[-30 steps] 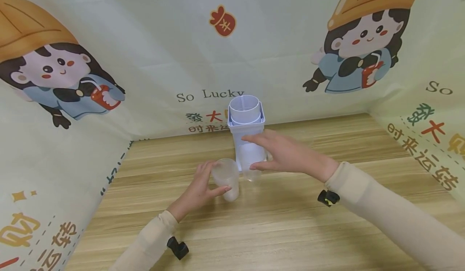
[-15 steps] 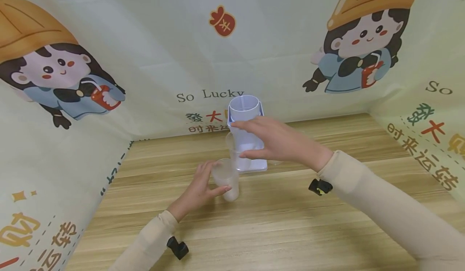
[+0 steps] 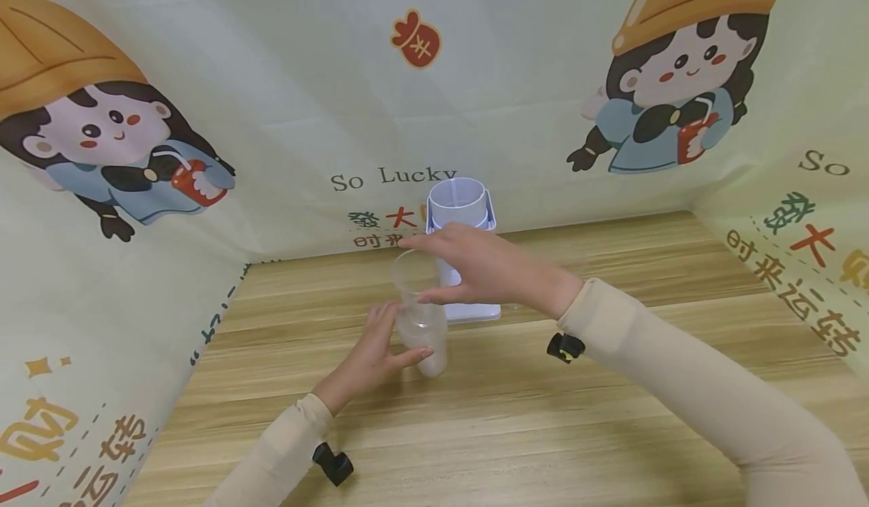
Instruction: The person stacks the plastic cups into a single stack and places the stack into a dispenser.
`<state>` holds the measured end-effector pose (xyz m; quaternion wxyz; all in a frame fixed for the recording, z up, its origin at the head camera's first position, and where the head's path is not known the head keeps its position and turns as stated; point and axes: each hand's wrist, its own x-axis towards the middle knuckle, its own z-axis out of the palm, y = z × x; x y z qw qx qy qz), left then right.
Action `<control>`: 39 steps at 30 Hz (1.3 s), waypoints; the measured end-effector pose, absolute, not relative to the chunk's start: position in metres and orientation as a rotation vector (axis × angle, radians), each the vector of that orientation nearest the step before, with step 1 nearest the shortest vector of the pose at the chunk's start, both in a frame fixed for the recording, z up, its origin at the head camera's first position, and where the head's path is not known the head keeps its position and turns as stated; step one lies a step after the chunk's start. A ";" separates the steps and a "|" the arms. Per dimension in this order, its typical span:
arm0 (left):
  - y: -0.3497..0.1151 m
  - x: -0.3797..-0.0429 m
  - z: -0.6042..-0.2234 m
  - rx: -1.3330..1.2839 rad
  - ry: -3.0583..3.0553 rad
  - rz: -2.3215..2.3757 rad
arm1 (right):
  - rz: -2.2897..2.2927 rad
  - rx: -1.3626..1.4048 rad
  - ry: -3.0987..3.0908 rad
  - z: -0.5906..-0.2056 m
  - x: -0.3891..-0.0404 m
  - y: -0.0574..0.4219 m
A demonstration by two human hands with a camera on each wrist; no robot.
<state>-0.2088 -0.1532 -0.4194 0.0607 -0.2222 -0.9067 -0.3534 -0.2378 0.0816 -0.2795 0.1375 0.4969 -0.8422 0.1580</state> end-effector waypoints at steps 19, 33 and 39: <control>-0.154 -0.209 -0.419 -0.687 -2.738 -1.080 | 0.317 1.487 -2.485 -0.324 -0.249 0.067; -0.154 -0.209 -0.422 -0.693 -2.749 -1.056 | 0.330 1.488 -2.531 -0.348 -0.249 0.065; -0.154 -0.210 -0.422 -0.680 -2.744 -1.044 | 0.323 1.483 -2.495 -0.350 -0.248 0.065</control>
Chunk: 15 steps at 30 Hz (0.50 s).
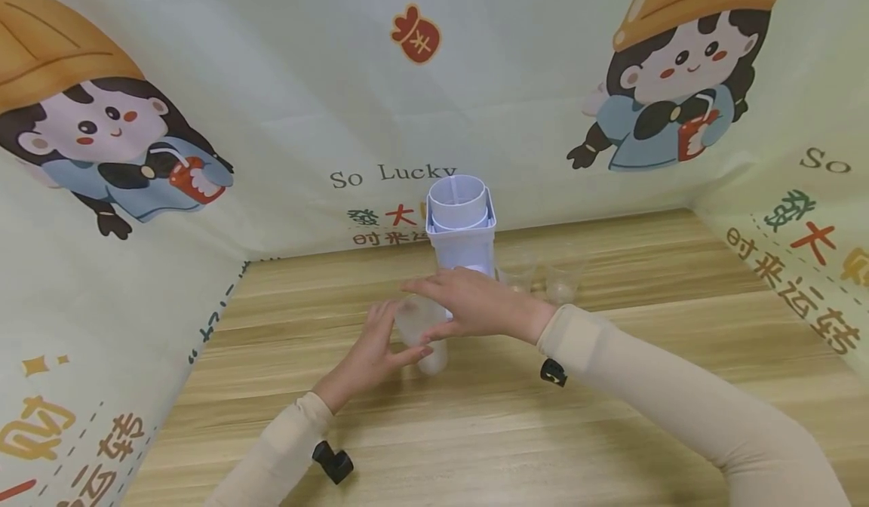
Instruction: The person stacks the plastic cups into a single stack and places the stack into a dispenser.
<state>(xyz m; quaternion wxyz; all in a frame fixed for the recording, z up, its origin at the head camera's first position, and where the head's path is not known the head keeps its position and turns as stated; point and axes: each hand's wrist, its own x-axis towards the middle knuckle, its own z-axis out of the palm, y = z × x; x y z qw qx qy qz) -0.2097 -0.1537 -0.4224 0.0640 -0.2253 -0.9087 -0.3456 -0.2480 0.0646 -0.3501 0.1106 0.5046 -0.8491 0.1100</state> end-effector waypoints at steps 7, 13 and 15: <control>-0.154 -0.210 -0.422 -0.690 -2.746 -1.041 | 0.306 1.472 -2.509 -0.351 -0.246 0.065; -0.154 -0.210 -0.422 -0.699 -2.723 -1.018 | 0.353 1.461 -2.517 -0.351 -0.244 0.070; -0.154 -0.210 -0.422 -0.698 -2.723 -1.020 | 0.365 1.454 -2.519 -0.350 -0.242 0.074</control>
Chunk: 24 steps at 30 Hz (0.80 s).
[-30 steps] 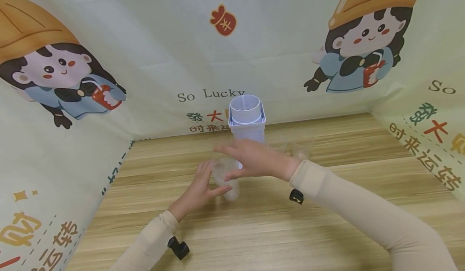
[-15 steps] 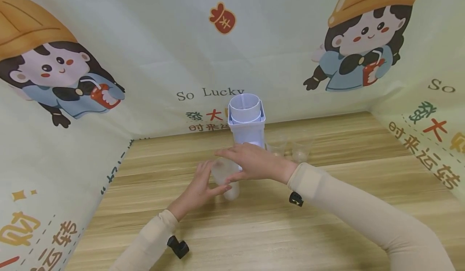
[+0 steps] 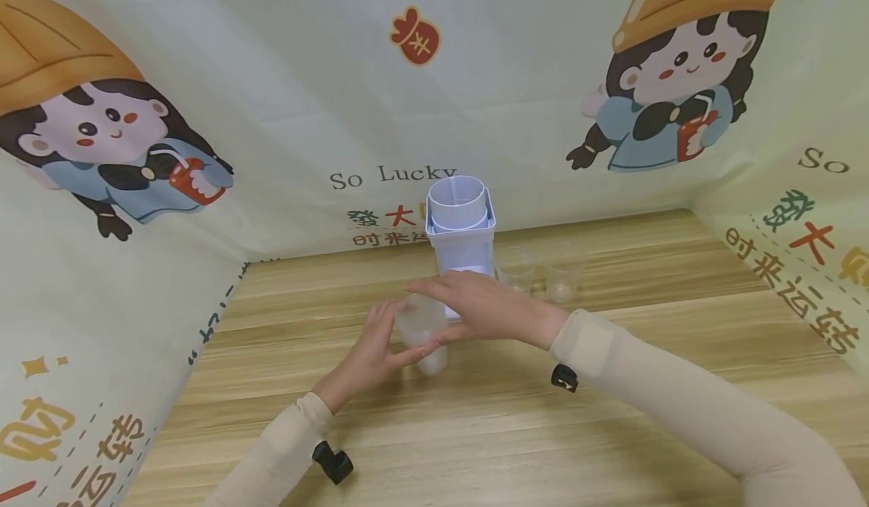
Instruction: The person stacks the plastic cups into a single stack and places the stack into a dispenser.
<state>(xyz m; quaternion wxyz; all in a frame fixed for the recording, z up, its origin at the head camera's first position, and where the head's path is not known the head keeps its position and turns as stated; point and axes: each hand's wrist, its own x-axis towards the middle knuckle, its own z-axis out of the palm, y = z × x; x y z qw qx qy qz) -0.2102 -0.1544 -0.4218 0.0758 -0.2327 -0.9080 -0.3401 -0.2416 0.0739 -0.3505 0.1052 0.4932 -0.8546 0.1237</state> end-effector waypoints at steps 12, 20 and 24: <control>-0.154 -0.211 -0.422 -0.708 -2.696 -1.019 | 0.393 1.444 -2.462 -0.355 -0.228 0.104; -0.153 -0.212 -0.425 -0.683 -2.704 -1.029 | 0.426 1.387 -2.477 -0.361 -0.224 0.126; -0.153 -0.212 -0.424 -0.662 -2.718 -1.045 | 0.405 1.355 -2.491 -0.364 -0.222 0.137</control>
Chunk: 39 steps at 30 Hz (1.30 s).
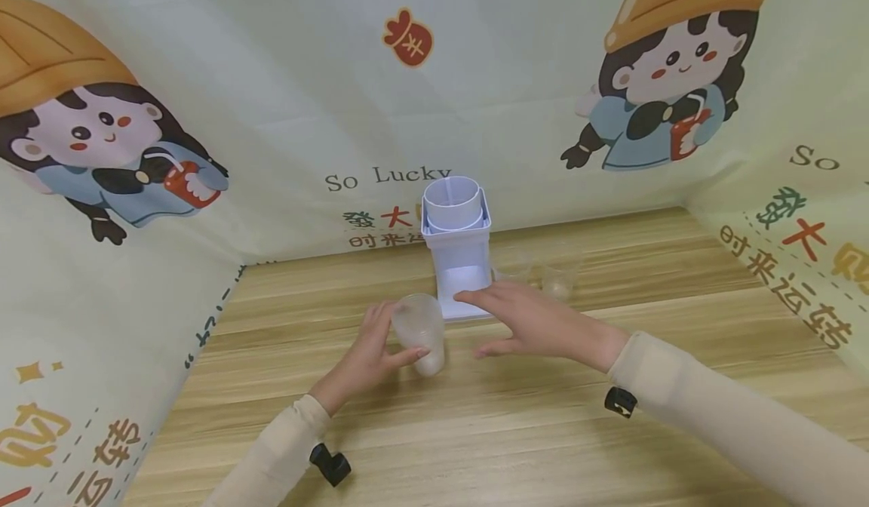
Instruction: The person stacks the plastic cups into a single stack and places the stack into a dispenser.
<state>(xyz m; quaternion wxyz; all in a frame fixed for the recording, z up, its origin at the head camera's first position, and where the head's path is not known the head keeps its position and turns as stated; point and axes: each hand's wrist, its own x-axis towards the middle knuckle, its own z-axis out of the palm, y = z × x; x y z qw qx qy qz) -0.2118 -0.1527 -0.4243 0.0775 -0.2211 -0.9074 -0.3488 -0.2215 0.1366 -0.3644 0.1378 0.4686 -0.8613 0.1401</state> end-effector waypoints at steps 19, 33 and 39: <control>-0.153 -0.211 -0.424 -0.644 -2.756 -1.068 | 0.439 1.234 -2.559 -0.374 -0.231 0.176; -0.154 -0.211 -0.423 -0.635 -2.762 -1.064 | 0.406 1.102 -2.605 -0.366 -0.266 0.175; -0.154 -0.210 -0.423 -0.635 -2.758 -1.064 | 0.381 1.060 -2.657 -0.361 -0.285 0.171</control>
